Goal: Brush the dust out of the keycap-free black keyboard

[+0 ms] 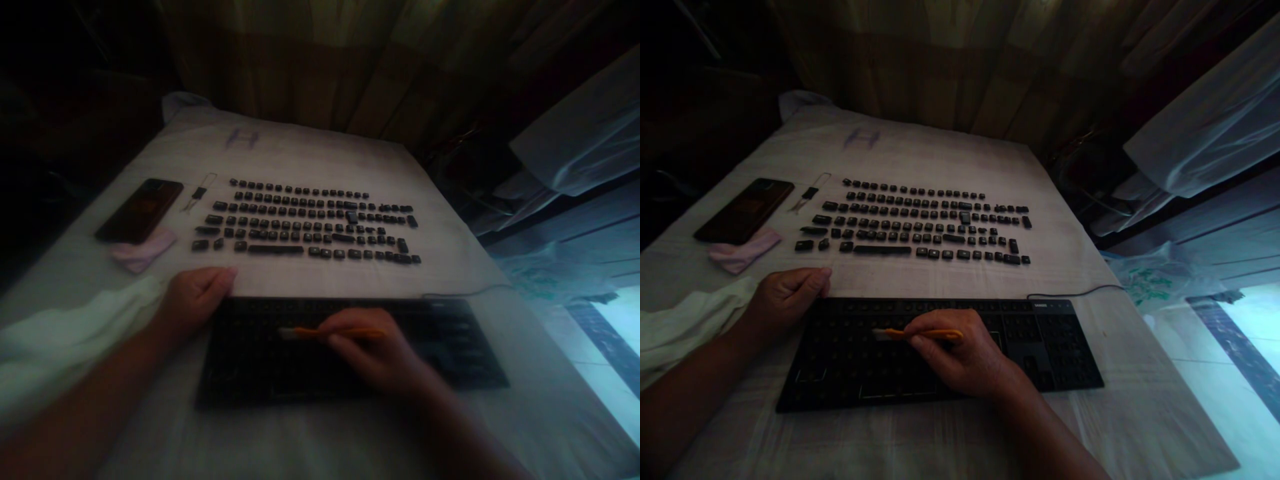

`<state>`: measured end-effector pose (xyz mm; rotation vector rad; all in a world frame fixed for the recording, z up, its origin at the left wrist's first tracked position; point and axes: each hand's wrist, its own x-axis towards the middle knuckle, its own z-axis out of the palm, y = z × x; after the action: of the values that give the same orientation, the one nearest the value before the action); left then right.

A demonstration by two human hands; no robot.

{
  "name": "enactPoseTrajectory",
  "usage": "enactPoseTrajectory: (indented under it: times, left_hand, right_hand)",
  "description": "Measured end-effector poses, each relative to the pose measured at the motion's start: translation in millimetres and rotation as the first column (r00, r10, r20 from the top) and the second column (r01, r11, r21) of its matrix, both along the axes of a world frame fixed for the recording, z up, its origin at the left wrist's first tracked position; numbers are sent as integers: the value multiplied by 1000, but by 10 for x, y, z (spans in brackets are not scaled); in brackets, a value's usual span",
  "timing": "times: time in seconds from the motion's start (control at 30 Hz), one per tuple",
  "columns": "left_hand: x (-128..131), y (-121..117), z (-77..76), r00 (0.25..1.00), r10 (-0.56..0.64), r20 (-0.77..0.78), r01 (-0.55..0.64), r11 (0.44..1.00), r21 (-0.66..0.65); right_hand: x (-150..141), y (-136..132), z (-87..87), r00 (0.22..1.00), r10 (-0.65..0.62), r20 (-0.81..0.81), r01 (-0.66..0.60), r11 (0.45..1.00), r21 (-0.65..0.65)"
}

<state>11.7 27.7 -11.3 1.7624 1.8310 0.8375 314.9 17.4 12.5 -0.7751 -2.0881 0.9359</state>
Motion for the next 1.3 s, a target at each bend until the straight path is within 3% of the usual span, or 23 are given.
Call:
enactPoseTrajectory:
  times: [0.6,0.87,1.3]
  left_hand:
    - [11,4,23,1000,-10,-22,10,1000,5]
    - [4,4,19,1000,-8,-5,8,1000,7]
    - [17,-4,35,1000,-4,-20,4,1000,-2]
  right_hand:
    - [-25,-32,-22,999,31,-9,-31,998,-56]
    - [8,-24,-4,996,8,-88,-17,995,-100]
    - [34,-9,16,1000,-6,6,6,1000,-5]
